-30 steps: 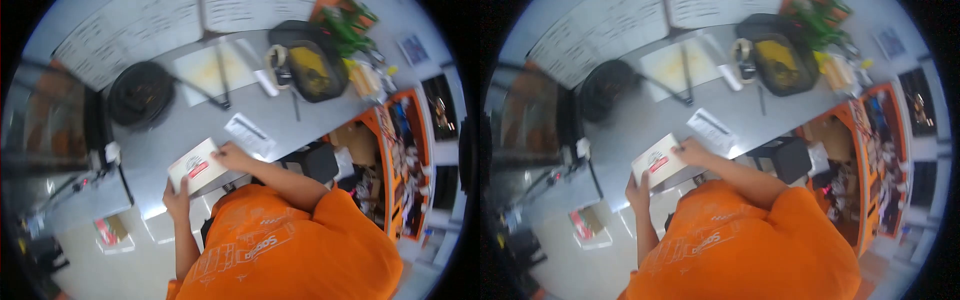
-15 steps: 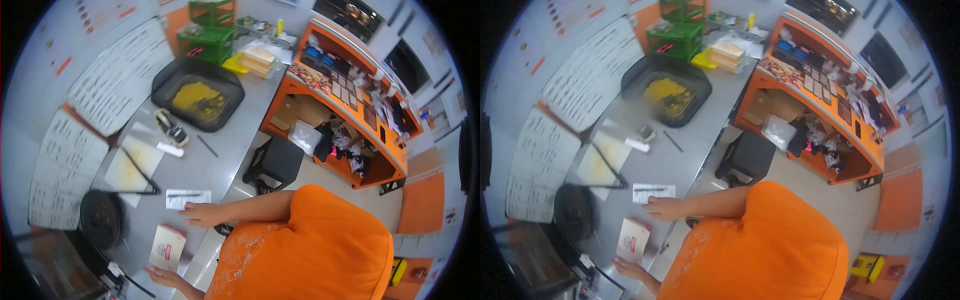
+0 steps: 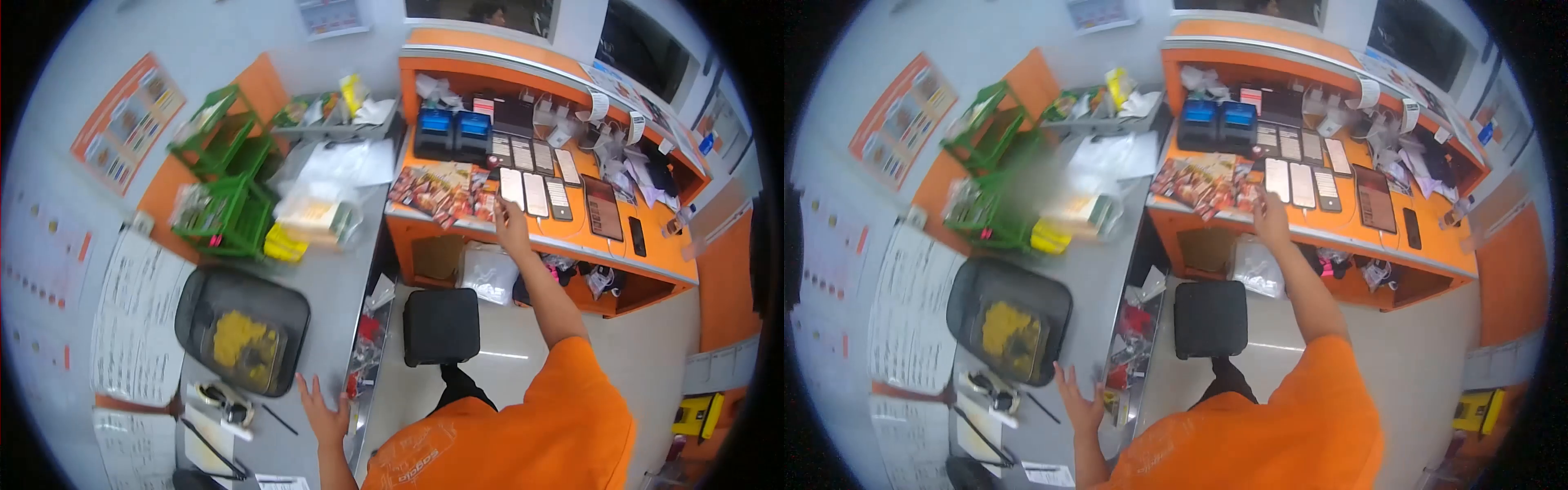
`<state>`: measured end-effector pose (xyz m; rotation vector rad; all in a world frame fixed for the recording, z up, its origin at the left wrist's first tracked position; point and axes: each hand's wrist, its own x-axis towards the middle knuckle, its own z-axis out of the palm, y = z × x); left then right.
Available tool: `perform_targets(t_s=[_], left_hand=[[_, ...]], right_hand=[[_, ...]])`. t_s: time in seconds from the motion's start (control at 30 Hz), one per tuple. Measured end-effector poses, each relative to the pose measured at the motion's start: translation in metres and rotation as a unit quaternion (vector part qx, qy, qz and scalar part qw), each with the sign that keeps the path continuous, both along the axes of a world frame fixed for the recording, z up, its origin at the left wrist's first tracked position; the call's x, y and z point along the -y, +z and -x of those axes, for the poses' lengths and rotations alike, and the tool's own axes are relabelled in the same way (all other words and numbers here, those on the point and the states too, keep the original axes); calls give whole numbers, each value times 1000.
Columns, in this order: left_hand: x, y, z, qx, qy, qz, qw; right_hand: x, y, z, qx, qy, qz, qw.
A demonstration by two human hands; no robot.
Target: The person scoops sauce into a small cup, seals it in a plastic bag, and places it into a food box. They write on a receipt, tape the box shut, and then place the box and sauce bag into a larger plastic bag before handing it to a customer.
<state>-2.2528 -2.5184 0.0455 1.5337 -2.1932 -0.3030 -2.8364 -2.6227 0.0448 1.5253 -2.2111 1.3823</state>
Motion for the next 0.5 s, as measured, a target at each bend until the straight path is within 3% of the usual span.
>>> perform_targets(t_s=[0.03, 0.1, 0.13, 0.2, 0.27, 0.4, 0.5], left_hand=[[22, -14, 20, 11, -11, -4, 1000], [51, -48, 46, 23, 103, -202, 974], [59, -52, 54, 39, 89, -207, 974], [72, -60, 68, 180, 161, -278, 930], [72, -61, 61, 208, 154, -287, 922], [77, -70, 57, 196, 160, -287, 924], [79, -71, 50, 221, 137, -292, 920]], right_hand=[[18, 0, 36, -16, -38, 28, 999], [48, -7, 112, -110, -51, 19, 992], [64, -10, 141, -133, -73, 9, 988], [93, -10, 190, -170, -111, -59, 977], [124, -21, 225, -207, -158, -107, 960], [182, -42, 263, -168, -182, -230, 941], [218, -39, 276, -131, -149, -299, 933]])
